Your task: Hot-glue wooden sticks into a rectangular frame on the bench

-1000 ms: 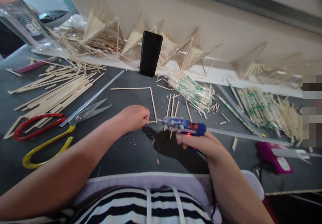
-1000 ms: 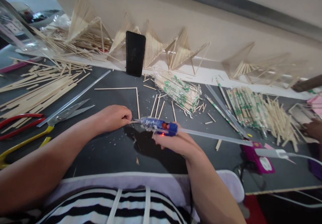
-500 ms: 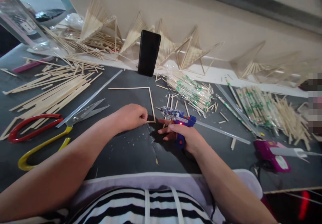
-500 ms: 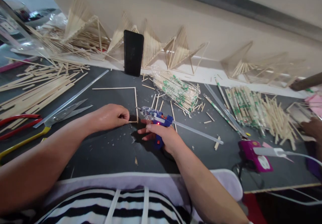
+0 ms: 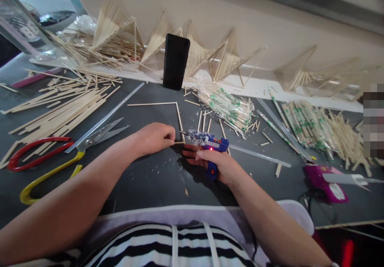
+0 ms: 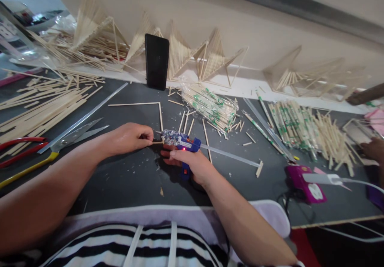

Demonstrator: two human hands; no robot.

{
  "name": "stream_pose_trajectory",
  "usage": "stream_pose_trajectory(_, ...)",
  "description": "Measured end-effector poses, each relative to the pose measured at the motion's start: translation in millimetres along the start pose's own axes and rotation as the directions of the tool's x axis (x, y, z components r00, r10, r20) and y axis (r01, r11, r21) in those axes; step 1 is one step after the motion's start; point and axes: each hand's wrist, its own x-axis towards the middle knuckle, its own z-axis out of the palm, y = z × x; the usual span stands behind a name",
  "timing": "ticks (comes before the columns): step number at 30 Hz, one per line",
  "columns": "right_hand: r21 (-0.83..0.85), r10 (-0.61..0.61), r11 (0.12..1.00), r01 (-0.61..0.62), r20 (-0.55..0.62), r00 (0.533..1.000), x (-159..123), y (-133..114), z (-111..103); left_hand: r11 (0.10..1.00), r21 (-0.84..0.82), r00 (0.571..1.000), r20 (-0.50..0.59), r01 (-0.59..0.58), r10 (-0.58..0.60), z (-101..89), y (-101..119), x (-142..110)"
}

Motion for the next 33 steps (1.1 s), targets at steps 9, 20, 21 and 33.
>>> stream_pose_trajectory(9,-0.011,0.011,1.000,-0.011,-0.025,1.000,-1.4,-2.8,5.2,1.000,0.030,1.000,0.016,-0.002,0.002,-0.4,0.6,-0.4)
stream_pose_trajectory(20,-0.016,-0.004,1.000,0.004,-0.029,1.000,1.1,0.8,2.5,0.997,-0.083,1.000,0.017,0.007,-0.006,-3.0,-0.8,0.5)
stream_pose_trajectory(21,-0.017,-0.006,1.000,0.006,-0.032,0.999,1.2,0.8,2.6,0.997,-0.082,1.000,0.013,0.011,-0.010,-2.4,-1.1,0.8)
stream_pose_trajectory(33,-0.065,-0.079,0.995,0.071,-0.120,0.990,1.7,1.3,-0.4,0.998,-0.053,1.000,0.013,0.021,-0.021,-2.4,0.1,0.5)
